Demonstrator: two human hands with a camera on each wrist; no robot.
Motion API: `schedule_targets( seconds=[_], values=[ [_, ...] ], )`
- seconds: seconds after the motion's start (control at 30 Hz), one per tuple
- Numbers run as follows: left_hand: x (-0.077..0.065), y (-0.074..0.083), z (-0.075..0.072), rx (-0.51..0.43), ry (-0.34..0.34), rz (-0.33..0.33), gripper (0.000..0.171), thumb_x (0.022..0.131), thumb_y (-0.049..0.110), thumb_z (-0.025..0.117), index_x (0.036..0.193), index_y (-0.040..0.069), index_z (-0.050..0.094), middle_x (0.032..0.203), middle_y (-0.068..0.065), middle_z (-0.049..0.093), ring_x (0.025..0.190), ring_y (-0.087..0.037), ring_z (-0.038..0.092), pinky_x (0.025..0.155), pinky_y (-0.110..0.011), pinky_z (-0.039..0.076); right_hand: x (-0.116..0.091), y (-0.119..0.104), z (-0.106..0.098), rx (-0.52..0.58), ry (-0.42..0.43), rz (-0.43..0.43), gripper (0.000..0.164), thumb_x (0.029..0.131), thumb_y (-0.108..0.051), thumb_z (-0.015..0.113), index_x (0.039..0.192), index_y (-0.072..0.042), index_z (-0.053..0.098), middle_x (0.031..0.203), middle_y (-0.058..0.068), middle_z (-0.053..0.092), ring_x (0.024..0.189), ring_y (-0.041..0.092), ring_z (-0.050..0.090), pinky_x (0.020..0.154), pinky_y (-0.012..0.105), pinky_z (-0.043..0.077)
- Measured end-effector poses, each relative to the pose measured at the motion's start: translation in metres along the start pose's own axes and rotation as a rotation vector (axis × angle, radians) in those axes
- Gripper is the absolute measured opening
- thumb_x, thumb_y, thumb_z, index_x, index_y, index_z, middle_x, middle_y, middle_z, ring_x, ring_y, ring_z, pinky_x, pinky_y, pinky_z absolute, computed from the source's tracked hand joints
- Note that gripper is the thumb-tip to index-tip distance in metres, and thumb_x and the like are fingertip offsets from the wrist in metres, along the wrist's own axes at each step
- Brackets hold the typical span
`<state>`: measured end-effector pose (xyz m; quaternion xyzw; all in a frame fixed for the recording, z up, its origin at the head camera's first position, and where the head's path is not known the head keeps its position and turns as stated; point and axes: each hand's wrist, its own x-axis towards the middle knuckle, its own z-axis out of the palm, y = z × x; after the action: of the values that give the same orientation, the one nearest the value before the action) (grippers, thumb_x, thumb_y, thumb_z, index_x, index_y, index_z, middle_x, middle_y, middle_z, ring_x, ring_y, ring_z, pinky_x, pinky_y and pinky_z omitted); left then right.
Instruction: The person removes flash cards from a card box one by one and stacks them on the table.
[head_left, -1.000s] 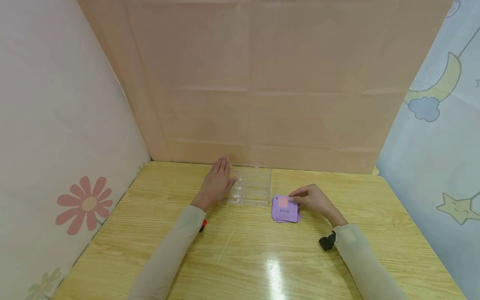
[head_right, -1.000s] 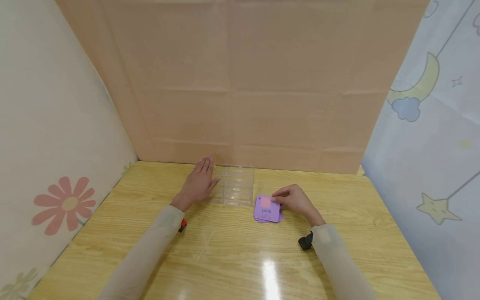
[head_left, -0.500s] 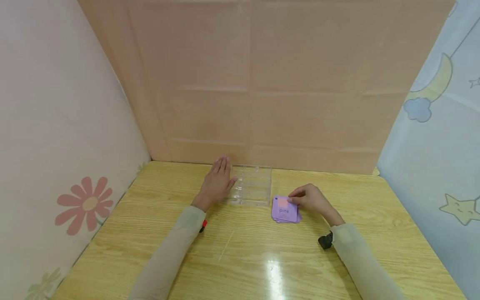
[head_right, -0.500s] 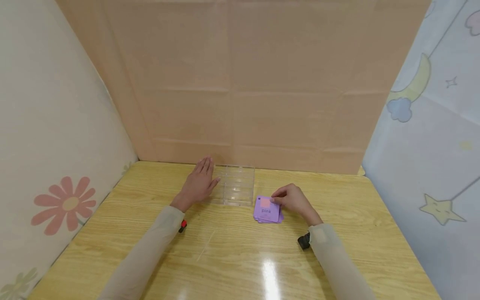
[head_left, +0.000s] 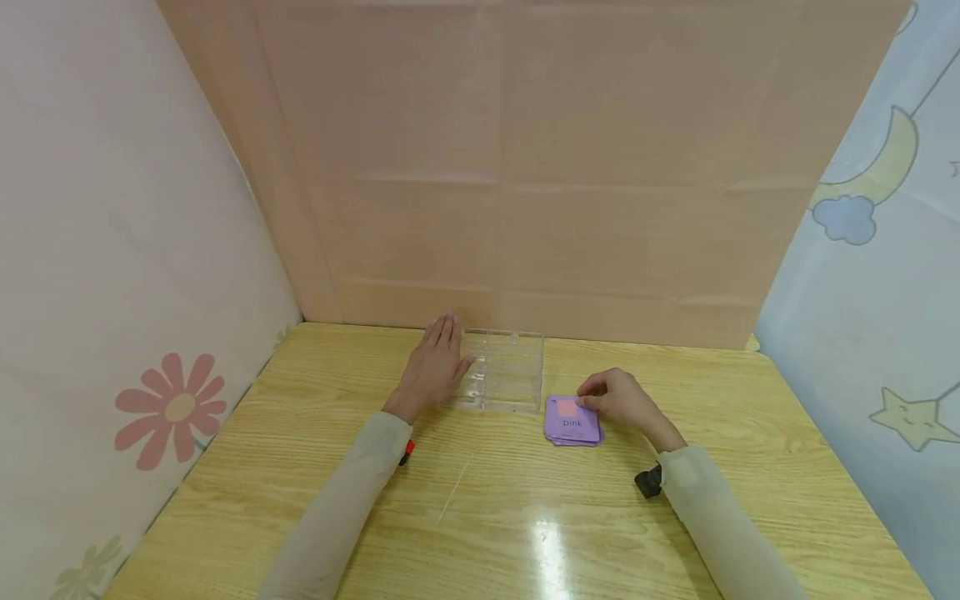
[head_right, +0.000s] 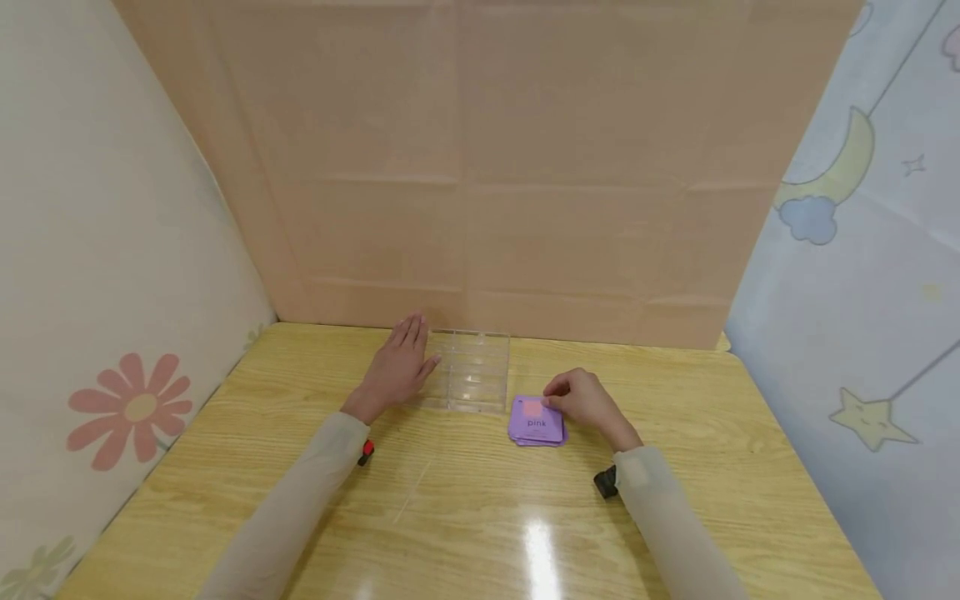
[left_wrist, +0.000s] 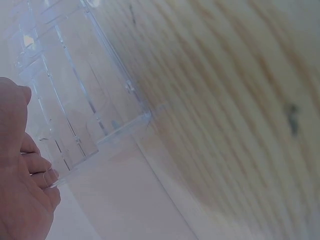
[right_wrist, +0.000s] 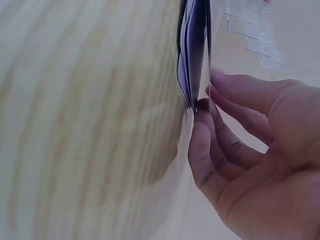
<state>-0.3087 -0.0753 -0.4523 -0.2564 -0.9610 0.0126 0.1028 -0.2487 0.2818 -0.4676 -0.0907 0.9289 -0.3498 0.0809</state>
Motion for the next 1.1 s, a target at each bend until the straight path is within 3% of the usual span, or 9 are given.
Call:
schedule_targets(
  seconds=[0.27,0.7,0.9,1.1],
  values=[
    [0.0003,0.0007,-0.0013,-0.009,0.01,0.001,0.075,0.114,0.043,0.038,0.163,-0.01,0.019,0.172,-0.027,0.022,0.164,-0.038,0.021,0.135,-0.047,0.02,0.0001,0.0004,-0.0001,-0.004,0.013,-0.012,0.015,0.098,-0.013,0.074,0.107,-0.002,0.078,0.1,0.01,0.077,0.086,0.017,0.067,0.073,0.028,0.056],
    [0.0011,0.0005,-0.001,-0.008,-0.009,-0.003,0.075,0.115,0.044,0.035,0.164,-0.01,0.017,0.173,-0.026,0.02,0.164,-0.037,0.019,0.136,-0.047,0.018,-0.0003,-0.0025,-0.0002,-0.017,0.029,-0.015,0.019,0.099,-0.018,0.071,0.109,-0.003,0.078,0.105,0.011,0.078,0.09,0.018,0.069,0.075,0.029,0.058],
    [0.0,0.0014,-0.0021,-0.005,-0.009,-0.008,0.075,0.115,0.044,0.035,0.164,-0.01,0.017,0.173,-0.027,0.02,0.164,-0.037,0.019,0.136,-0.047,0.018,-0.0019,-0.005,-0.0007,0.0,0.023,0.019,0.039,0.098,-0.045,0.073,0.112,-0.009,0.079,0.11,0.011,0.077,0.095,0.021,0.068,0.074,0.029,0.056],
    [0.0014,0.0018,-0.0044,-0.009,-0.006,-0.008,0.075,0.115,0.044,0.035,0.164,-0.01,0.018,0.173,-0.027,0.02,0.164,-0.037,0.02,0.136,-0.047,0.019,-0.0049,-0.0083,-0.0057,-0.029,0.051,0.023,0.062,0.094,-0.057,0.073,0.126,-0.004,0.073,0.124,0.017,0.072,0.106,0.03,0.068,0.08,0.038,0.06]
  ],
)
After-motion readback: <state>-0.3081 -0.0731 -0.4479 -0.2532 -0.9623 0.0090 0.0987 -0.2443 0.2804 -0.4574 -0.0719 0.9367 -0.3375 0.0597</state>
